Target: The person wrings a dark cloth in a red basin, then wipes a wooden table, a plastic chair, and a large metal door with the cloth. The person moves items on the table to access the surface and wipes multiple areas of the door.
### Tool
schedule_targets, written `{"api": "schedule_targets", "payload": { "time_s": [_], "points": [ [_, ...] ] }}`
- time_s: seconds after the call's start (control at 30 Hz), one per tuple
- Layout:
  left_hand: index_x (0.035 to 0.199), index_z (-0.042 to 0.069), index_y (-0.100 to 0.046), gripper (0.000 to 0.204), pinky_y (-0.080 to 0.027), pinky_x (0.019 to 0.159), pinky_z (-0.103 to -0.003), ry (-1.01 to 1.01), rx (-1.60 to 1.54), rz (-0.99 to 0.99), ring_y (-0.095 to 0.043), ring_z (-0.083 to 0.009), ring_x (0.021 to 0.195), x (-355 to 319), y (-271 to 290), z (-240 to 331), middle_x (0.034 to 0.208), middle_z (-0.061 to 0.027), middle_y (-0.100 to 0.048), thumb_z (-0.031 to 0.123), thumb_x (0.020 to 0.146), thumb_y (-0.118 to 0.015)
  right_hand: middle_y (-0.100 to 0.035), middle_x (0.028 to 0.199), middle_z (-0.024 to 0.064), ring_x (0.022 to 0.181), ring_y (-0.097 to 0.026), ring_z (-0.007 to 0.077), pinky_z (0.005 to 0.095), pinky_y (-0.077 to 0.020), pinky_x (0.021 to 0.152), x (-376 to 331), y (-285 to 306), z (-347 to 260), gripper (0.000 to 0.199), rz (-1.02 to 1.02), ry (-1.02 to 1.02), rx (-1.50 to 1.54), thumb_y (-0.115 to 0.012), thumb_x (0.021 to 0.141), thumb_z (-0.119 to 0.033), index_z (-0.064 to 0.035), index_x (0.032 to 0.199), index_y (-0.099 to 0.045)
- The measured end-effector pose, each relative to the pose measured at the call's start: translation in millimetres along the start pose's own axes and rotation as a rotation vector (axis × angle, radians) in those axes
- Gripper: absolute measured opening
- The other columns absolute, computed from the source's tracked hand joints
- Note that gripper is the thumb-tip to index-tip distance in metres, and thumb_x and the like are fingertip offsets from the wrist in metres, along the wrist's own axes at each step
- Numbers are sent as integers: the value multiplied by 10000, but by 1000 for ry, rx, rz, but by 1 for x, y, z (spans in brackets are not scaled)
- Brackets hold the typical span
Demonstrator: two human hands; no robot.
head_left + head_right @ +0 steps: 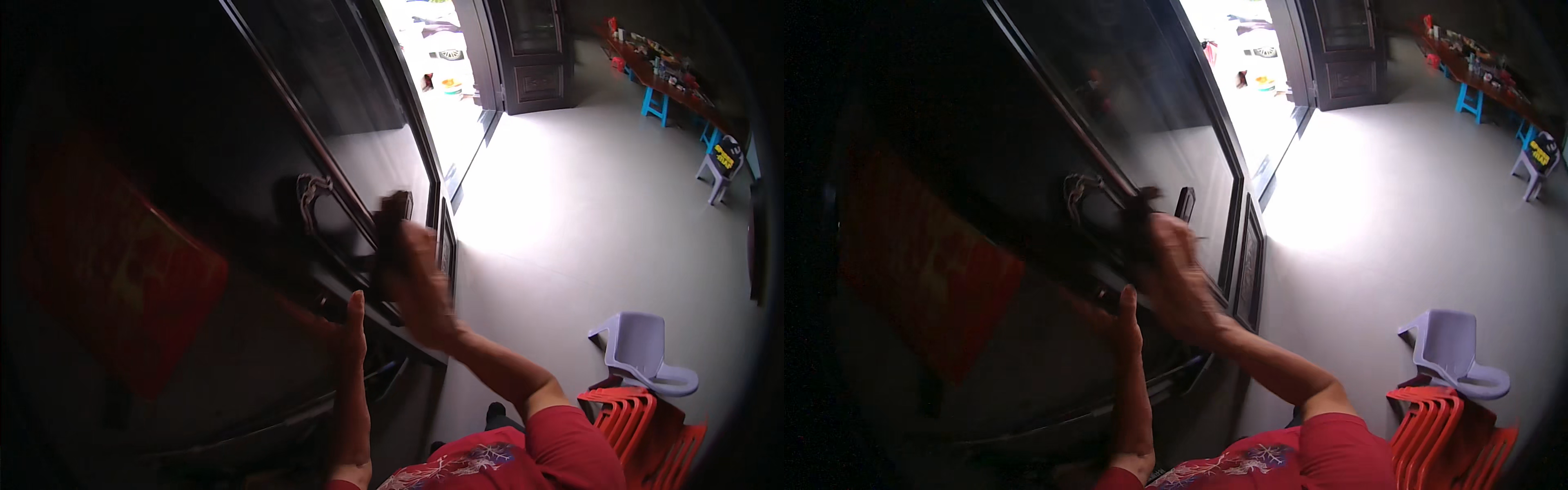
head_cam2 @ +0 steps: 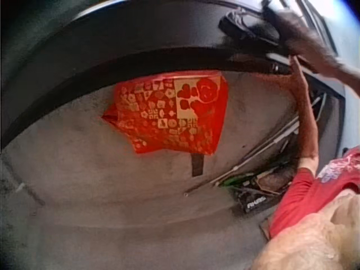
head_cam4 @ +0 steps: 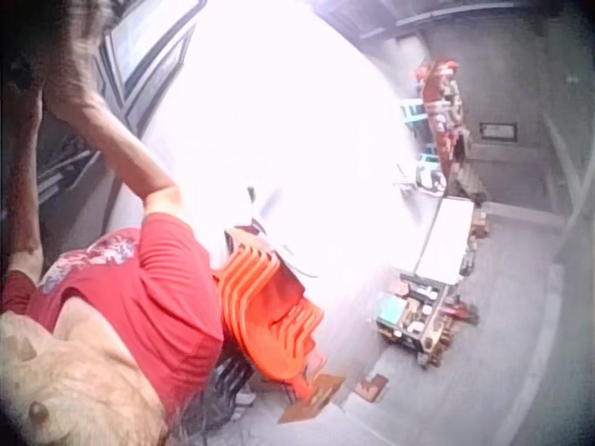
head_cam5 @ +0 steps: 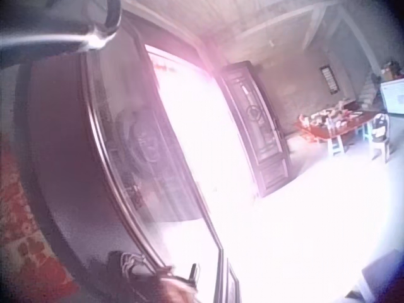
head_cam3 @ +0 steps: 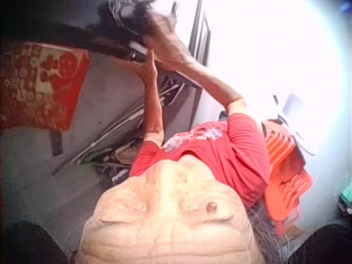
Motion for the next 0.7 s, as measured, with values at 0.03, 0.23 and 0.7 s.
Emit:
{"api": "schedule_targets", "payload": {
  "time_s": [0.03,0.23,0.7],
  "points": [
    [1449,49,-9,999,-166,1112,-389,121,-209,-28,-164,-274,1364,3,-5,-18,1481,-165,-140,265,777,-716,-342,1313,184,1175,-392,298,380,-370,972,11,-18,9,600,-136,420,-452,-579,816,-31,-49,1356,-319],
    [1439,98,90,1165,-216,1099,-447,238,-271,23,-163,-335,1350,11,-29,-34,1472,-202,-53,281,692,-785,-190,1396,220,1242,-272,427,500,-323,998,60,-42,27,765,-160,509,-429,-549,766,41,-72,1435,-196],
    [1407,122,220,1365,-324,1032,-524,64,251,158,-202,-401,1319,-5,-35,-40,1458,-240,5,249,585,-862,-385,1209,178,1141,-351,354,434,-259,1005,195,-19,77,427,80,155,-691,-447,895,-93,-113,1315,-370]
  ]
}}
Point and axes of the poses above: each hand's wrist, its own x-axis towards the middle knuckle, its own y-axis out of the back of the hand, z = x × y, the point moved 2 cm from there along x, towards the middle knuckle
